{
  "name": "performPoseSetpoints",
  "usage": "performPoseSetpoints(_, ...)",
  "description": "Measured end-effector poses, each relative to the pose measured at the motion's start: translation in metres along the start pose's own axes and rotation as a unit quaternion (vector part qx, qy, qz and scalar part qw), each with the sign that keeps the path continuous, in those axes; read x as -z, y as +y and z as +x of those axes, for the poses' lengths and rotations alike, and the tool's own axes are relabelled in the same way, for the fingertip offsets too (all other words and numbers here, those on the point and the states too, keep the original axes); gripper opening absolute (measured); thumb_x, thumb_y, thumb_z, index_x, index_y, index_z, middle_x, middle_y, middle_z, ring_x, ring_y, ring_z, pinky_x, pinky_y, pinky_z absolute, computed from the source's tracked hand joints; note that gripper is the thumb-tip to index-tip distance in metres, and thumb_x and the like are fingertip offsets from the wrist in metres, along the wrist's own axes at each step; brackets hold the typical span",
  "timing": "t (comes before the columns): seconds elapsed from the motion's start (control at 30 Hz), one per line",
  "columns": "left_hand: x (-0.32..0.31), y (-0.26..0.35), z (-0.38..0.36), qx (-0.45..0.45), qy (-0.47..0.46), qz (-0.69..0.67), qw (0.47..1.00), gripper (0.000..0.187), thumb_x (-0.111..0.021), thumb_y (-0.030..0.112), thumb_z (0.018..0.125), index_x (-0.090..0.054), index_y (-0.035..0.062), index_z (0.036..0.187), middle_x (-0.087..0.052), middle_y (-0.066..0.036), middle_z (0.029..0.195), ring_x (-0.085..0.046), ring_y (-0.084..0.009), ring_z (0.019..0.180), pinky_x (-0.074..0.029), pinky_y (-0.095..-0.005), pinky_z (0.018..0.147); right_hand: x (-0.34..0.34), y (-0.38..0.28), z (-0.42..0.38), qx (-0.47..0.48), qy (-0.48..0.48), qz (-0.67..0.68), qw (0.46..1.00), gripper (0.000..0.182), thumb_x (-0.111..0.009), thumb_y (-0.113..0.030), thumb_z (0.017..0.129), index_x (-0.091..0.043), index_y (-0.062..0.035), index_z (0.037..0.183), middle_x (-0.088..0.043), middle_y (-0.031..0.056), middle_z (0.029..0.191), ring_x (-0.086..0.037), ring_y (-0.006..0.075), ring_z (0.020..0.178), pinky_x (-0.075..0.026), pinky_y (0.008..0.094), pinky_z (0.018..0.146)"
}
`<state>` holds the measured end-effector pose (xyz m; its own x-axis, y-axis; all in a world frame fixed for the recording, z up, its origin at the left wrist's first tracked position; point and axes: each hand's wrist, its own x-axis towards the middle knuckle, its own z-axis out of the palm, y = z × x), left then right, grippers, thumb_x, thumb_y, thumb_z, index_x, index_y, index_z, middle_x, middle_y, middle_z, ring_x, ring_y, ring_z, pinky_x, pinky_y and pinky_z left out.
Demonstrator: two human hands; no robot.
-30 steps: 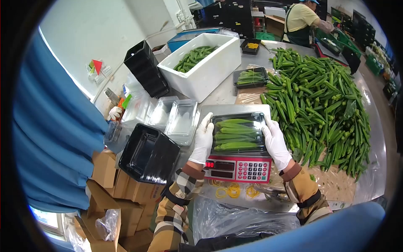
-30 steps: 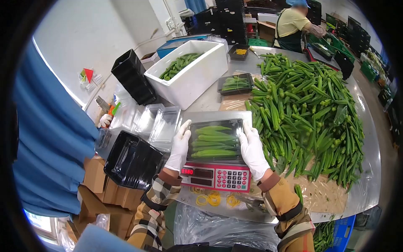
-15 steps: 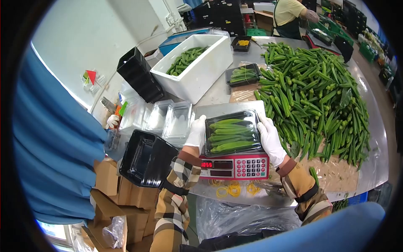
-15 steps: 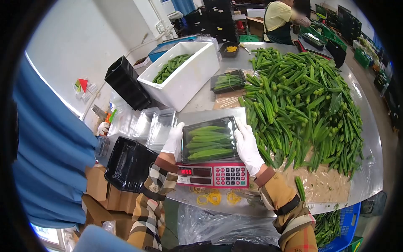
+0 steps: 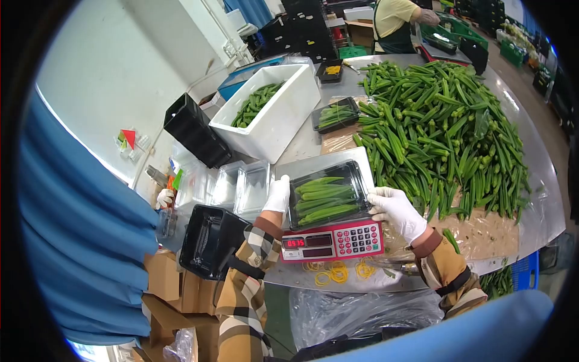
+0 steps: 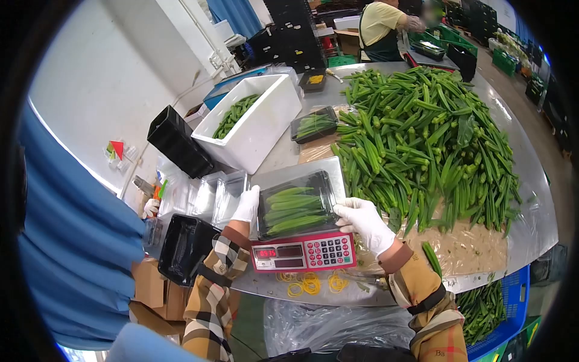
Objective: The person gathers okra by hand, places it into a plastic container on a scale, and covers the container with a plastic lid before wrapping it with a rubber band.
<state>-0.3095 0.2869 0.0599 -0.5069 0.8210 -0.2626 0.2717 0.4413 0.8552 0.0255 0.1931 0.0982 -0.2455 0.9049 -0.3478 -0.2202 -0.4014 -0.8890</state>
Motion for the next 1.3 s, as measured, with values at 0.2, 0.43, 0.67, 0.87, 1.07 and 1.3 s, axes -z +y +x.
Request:
performPoseSetpoints(0.2,0.004,0.016,-0.023,-0.052,0.027,0.065,0.996,0.053,-0.051,0.036,0.086,-0.066,-0.0129,0.099,-0.070,-0.023,0.088,-0.066,-0.0303,0.081,-0.049,-0.0397,0.074,0.003,0.008,-0.004,-0.014,-0.058,0.144,0.988,0.025,-0.069,-0.010,0.091,-0.061,-0.0003,0.113,-0.065,0.0065,0.096,-0.065,0.0161,0.082,-0.056,0.0297,0.074)
performPoseSetpoints(0.43,-0.004,-0.023,0.037,-0.047,-0.003,0.036,0.998,0.051,-0.051,0.040,0.092,-0.069,-0.0082,0.094,-0.069,-0.019,0.085,-0.065,-0.0279,0.076,-0.050,-0.0408,0.071,-0.001,0.038,0.008,0.046,-0.073,0.237,0.968,0.030,-0.064,-0.004,0.093,-0.057,0.0020,0.121,-0.064,0.0048,0.096,-0.062,0.0135,0.081,-0.053,0.0271,0.071)
performPoseSetpoints(0.67,0.042,-0.011,-0.058,-0.036,-0.079,-0.150,0.985,0.025,-0.058,0.036,0.100,-0.058,0.0117,0.106,-0.055,0.001,0.076,-0.053,-0.0079,0.063,-0.047,-0.0259,0.053,-0.001,0.039,0.006,0.068,-0.069,0.236,0.967,0.029,-0.061,-0.005,0.095,-0.058,0.0008,0.123,-0.064,0.0022,0.096,-0.059,0.0103,0.079,-0.050,0.0248,0.071)
performPoseSetpoints(0.87,0.064,-0.050,-0.162,0.011,-0.173,-0.389,0.905,0.030,-0.061,0.020,0.099,-0.055,0.0030,0.123,-0.063,-0.005,0.095,-0.064,-0.0167,0.079,-0.057,-0.0314,0.071,-0.003,0.036,0.007,0.068,-0.068,0.240,0.966,0.029,-0.062,-0.002,0.094,-0.057,0.0032,0.123,-0.063,0.0032,0.095,-0.058,0.0105,0.077,-0.050,0.0243,0.068)
performPoseSetpoints(1.07,0.048,-0.058,-0.177,0.077,-0.197,-0.528,0.822,0.027,-0.062,0.007,0.096,-0.057,0.0045,0.123,-0.064,-0.007,0.101,-0.064,-0.0174,0.088,-0.057,-0.0335,0.082,0.001,0.031,0.001,0.067,-0.106,0.246,0.961,0.035,-0.062,-0.004,0.095,-0.054,0.0051,0.128,-0.063,0.0037,0.098,-0.056,0.0094,0.076,-0.048,0.0238,0.067)
performPoseSetpoints(1.3,0.024,-0.074,-0.188,0.056,-0.273,-0.622,0.732,0.024,-0.064,0.005,0.095,-0.057,0.0069,0.118,-0.063,-0.003,0.096,-0.059,-0.0135,0.080,-0.054,-0.0311,0.079,0.022,0.034,-0.004,0.068,-0.158,0.276,0.946,0.039,-0.062,-0.007,0.096,-0.052,0.0054,0.131,-0.065,0.0053,0.105,-0.060,0.0094,0.084,-0.049,0.0235,0.070)
